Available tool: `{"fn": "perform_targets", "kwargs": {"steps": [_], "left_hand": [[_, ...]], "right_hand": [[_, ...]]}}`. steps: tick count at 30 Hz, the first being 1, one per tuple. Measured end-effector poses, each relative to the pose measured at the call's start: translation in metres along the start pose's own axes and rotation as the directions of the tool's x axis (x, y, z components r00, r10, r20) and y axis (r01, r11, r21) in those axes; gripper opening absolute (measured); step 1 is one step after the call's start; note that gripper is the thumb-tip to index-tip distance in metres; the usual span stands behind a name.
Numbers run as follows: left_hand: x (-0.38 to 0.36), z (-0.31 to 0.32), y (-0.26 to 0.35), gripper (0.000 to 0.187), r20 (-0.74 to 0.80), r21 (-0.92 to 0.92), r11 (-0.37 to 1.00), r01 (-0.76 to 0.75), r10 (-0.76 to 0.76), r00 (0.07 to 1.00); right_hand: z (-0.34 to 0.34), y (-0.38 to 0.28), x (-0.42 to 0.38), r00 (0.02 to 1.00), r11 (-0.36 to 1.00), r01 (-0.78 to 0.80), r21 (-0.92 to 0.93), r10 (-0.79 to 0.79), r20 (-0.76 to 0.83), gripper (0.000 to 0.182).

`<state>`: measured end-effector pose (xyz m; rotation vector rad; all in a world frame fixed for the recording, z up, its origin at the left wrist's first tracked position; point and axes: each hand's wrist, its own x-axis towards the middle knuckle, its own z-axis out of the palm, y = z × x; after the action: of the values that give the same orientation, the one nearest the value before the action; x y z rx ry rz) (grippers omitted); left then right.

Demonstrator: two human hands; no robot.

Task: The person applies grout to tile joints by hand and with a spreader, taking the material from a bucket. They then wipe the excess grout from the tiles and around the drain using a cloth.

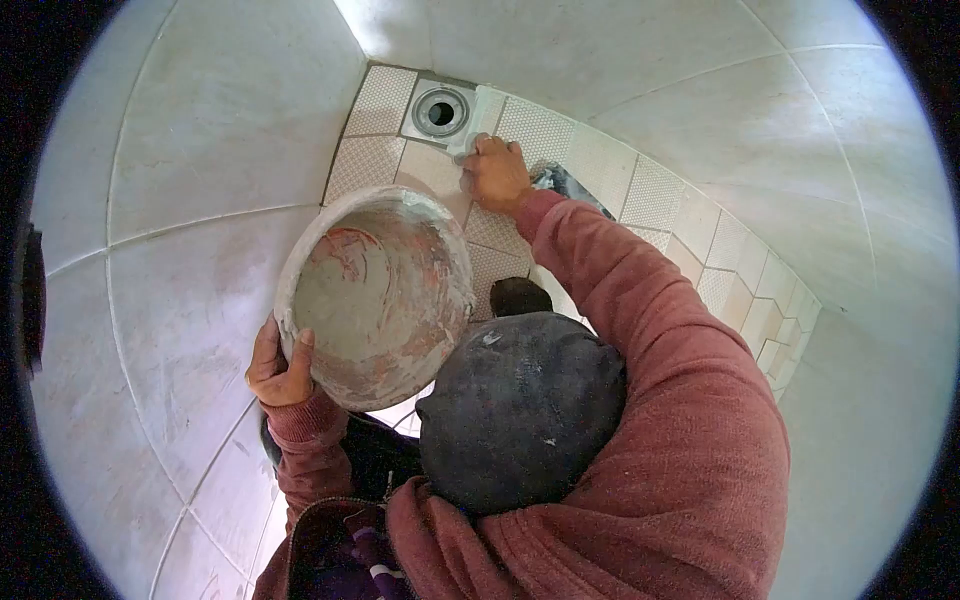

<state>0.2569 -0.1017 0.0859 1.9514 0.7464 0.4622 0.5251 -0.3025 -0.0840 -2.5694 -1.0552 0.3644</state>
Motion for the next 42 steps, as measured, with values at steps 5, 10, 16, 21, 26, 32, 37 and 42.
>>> {"fn": "perform_targets", "kwargs": {"steps": [5, 10, 16, 21, 26, 32, 37, 42], "left_hand": [[0.000, 0.004, 0.002, 0.038, -0.020, -0.106, 0.993, 0.047, -0.050, 0.999], [-0.001, 0.001, 0.005, 0.038, 0.016, 0.012, 1.000, -0.022, 0.022, 1.000], [0.000, 0.003, 0.004, 0.039, 0.012, -0.017, 1.000, -0.023, 0.023, 1.000], [0.001, 0.003, 0.004, 0.039, 0.011, -0.004, 1.000, -0.009, 0.009, 1.000], [0.001, 0.004, 0.005, 0.039, 0.024, -0.017, 1.000, -0.003, 0.003, 1.000], [0.002, 0.003, 0.004, 0.039, 0.012, -0.008, 1.000, -0.012, 0.013, 1.000], [0.002, 0.004, 0.004, 0.039, 0.017, -0.015, 1.000, -0.024, 0.024, 1.000], [0.001, 0.005, 0.006, 0.038, -0.006, -0.038, 0.999, 0.031, -0.031, 1.000]], "right_hand": [[-0.008, -0.005, 0.016, 0.997, 0.996, -0.073, 0.059, 0.075, -0.033, 0.042], [-0.004, -0.005, 0.016, 0.998, 0.996, -0.040, 0.081, 0.036, 0.052, 0.046], [0.005, -0.010, 0.021, 0.992, 0.996, -0.014, -0.084, 0.004, -0.123, 0.044], [0.002, -0.009, 0.017, 0.997, 0.997, -0.018, 0.073, 0.023, -0.076, 0.045], [-0.003, -0.004, 0.028, 0.995, 0.989, 0.056, -0.140, -0.067, -0.078, 0.045], [-0.005, -0.007, 0.013, 0.999, 0.998, 0.046, -0.053, -0.046, -0.002, 0.045], [-0.004, -0.003, 0.016, 0.999, 0.987, 0.031, -0.156, -0.027, 0.026, 0.046], [-0.012, -0.015, 0.029, 0.996, 0.989, 0.050, -0.136, -0.059, -0.063, 0.036]]}}
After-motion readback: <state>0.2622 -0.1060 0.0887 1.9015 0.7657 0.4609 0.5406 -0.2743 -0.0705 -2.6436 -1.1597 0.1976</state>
